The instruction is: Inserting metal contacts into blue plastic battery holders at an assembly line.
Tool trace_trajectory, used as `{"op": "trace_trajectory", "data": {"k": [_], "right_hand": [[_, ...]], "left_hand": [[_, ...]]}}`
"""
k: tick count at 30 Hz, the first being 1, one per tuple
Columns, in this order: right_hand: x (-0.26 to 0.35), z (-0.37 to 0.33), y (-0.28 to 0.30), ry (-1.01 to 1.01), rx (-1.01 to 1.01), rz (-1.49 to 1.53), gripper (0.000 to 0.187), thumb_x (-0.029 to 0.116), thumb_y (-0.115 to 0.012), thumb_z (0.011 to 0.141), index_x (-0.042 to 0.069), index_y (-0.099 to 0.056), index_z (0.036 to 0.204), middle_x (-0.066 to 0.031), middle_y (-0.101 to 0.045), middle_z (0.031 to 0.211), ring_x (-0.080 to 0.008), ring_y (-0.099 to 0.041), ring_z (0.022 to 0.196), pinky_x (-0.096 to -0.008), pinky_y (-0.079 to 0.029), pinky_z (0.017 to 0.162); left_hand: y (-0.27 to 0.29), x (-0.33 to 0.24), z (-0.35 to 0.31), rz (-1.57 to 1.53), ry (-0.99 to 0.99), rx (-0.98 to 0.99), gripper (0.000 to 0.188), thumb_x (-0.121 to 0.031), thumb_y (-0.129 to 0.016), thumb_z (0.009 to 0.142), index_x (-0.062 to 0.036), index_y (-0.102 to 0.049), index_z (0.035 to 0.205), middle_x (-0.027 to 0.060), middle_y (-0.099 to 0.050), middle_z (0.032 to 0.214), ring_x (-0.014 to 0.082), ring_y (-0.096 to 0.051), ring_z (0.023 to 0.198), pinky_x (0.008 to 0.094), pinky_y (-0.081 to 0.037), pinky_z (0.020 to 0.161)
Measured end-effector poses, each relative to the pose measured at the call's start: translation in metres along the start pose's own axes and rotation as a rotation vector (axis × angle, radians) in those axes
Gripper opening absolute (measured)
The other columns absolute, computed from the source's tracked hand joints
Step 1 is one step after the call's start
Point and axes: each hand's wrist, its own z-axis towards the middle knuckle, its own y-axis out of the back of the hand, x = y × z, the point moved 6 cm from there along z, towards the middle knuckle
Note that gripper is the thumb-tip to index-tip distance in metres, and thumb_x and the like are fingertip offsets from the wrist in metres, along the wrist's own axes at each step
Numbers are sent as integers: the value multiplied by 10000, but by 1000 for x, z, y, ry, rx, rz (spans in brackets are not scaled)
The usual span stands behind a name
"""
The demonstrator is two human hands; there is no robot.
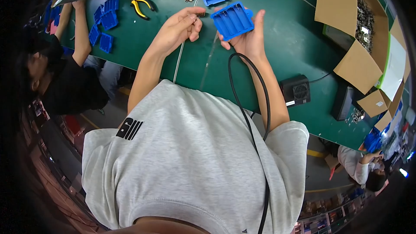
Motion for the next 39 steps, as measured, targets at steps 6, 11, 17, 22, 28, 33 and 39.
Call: {"op": "trace_trajectory", "data": {"k": [6,11,17,22,28,33,39], "right_hand": [[-2,-4,1,-120,113,91,981,728,-141,875,-151,-484,1141,-181,-584,896,-162,-430,521,-265,-327,353],[-3,-6,6,-167,6,-181,971,813,-119,823,-10,-514,1153,-221,-589,744,-147,-384,381,-239,-316,309],[-5,-9,6,-255,51,-207,952,813,-125,821,0,-535,1098,-255,-614,760,-177,-479,376,-277,-436,308],[-10,-9,0,-321,60,-338,930,778,-152,853,-37,-551,1061,-249,-622,753,-196,-519,398,-298,-464,323],[-15,-3,10,-268,121,-266,908,779,-210,847,-25,-524,1130,-215,-637,815,-214,-603,502,-311,-513,373],[-19,-1,6,21,225,-262,749,616,-423,899,-12,-378,1305,-143,-585,1079,-220,-629,922,-373,-567,690],[-10,-1,3,114,8,-190,461,260,-506,949,-58,-434,1275,-186,-557,1225,-293,-566,1141,-438,-495,952]], "left_hand": [[-1,-8,-1,121,-111,-77,304,-162,-506,977,33,-415,1191,160,-650,930,188,-639,704,282,-513,646],[8,-13,0,177,-225,-127,289,-158,-609,926,27,-496,1118,134,-669,841,151,-635,678,256,-503,603],[-5,-19,6,233,-211,-133,273,-150,-654,895,19,-599,1102,94,-669,856,124,-625,762,249,-502,695],[-30,-19,7,241,-233,-67,218,-117,-655,883,17,-626,1052,72,-657,947,130,-622,856,260,-488,820],[-41,-13,15,373,-181,-113,217,-101,-672,867,33,-644,1034,78,-675,919,129,-632,829,250,-517,727],[-32,-18,10,316,-408,-429,216,-110,-695,847,39,-656,999,78,-683,866,105,-629,758,240,-516,635],[-42,-12,6,453,-448,-487,154,-83,-675,854,12,-672,975,78,-696,902,119,-643,806,249,-521,633]]}}
